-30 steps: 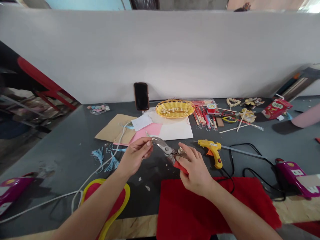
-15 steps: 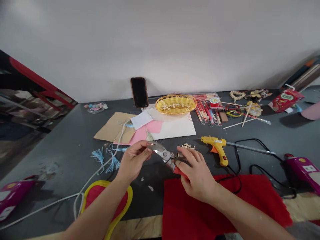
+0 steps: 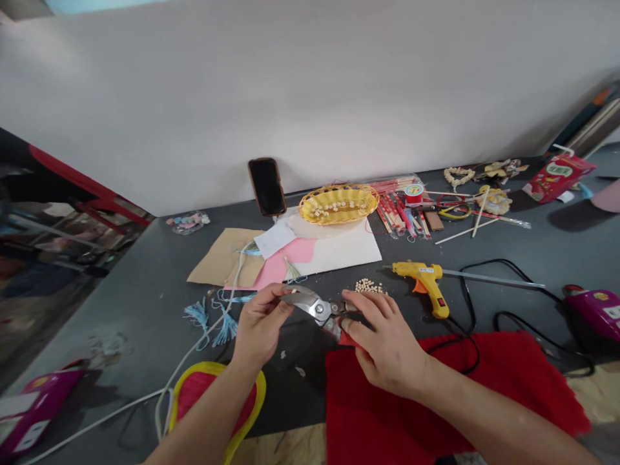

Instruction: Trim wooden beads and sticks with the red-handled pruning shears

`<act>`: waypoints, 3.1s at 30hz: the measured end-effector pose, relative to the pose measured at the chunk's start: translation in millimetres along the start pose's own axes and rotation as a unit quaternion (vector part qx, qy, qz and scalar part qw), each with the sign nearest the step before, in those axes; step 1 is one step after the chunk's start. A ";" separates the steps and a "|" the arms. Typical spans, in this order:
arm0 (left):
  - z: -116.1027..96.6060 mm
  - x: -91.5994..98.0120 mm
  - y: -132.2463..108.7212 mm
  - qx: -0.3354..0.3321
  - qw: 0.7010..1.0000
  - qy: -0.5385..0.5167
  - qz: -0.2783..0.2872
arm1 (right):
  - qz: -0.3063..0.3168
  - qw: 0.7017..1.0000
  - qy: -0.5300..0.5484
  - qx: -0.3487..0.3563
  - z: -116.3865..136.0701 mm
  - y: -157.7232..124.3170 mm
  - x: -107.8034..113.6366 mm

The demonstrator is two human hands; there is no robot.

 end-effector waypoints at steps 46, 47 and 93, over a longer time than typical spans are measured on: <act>-2.5 -0.5 -5.1 -0.053 0.997 0.050 0.005 | 0.002 0.999 0.034 -0.033 -0.2 -4.9 -12.5; -3.1 -1.1 -5.2 -0.056 0.997 0.061 0.007 | 0.021 0.999 0.028 -0.028 0.3 -4.7 -12.6; -7.2 -6.5 -7.6 -0.035 0.991 0.129 0.028 | 0.129 0.990 -0.017 -0.047 1.6 -1.5 -11.4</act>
Point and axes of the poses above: each hand's wrist, its own y-axis towards the middle knuckle, its own x-axis out of the back of the hand, z = x × y, the point moved 2 cm from there along y, towards the middle knuckle, and after that the axes turned 14 degrees about -y, right-handed, at the moved point
